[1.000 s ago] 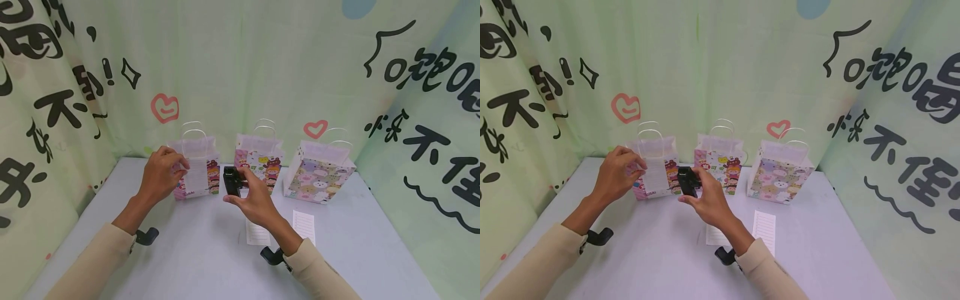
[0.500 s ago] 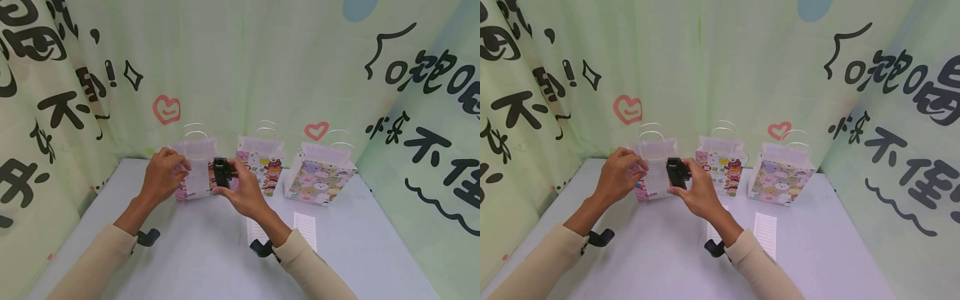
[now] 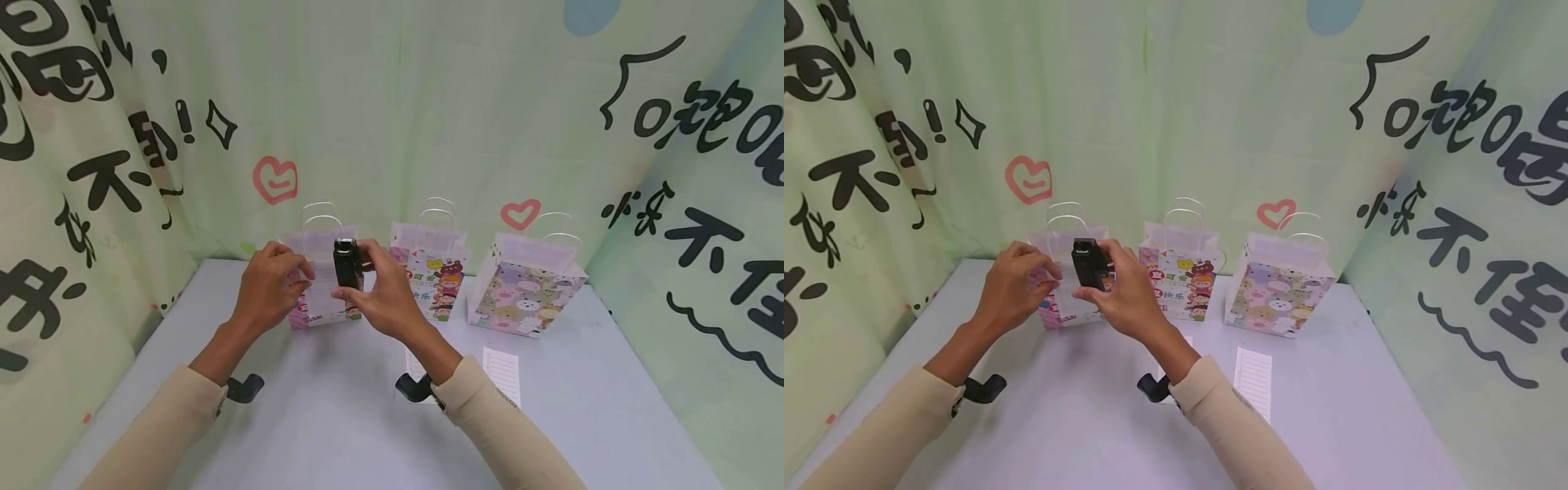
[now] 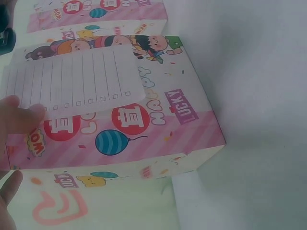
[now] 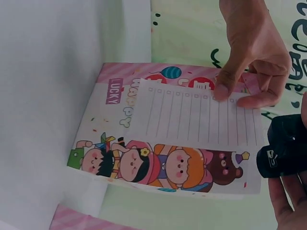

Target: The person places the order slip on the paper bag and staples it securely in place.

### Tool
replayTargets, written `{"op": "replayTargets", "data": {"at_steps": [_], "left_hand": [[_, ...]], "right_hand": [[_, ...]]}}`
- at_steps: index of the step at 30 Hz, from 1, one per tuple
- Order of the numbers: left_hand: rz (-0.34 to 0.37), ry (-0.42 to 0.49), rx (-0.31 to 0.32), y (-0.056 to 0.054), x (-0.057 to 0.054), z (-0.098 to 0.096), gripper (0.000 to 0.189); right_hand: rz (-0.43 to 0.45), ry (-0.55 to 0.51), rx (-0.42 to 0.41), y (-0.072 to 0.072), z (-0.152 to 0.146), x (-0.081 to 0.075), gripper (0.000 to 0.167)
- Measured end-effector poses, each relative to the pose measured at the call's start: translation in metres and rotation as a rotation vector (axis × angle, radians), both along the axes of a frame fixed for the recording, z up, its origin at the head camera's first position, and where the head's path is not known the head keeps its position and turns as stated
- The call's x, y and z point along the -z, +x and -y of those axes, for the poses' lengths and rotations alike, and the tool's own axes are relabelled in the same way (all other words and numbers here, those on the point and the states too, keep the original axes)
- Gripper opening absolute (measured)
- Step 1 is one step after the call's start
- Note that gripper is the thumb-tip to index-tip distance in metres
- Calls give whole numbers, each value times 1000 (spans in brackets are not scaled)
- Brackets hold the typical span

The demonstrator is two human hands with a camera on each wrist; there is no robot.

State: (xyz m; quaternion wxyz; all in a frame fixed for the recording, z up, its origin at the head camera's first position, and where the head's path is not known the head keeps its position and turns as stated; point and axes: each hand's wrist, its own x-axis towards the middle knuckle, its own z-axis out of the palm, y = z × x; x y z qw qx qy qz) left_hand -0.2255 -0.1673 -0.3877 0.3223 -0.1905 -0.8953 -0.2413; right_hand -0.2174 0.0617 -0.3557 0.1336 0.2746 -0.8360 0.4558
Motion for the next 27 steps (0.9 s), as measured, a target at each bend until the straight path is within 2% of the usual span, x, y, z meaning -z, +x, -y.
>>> {"op": "replayTargets", "data": {"at_steps": [12, 21, 27], "left_hand": [[18, 0, -5, 2, -1, -1, 17], [15, -3, -8, 3, 0, 0, 16], [5, -3, -5, 3, -1, 1, 16]], "right_hand": [[-9, -80, -139, -13, 16, -10, 66], [-27, -31, -160, -19, 27, -9, 66], [-71, 20, -152, -25, 31, -6, 66]]}}
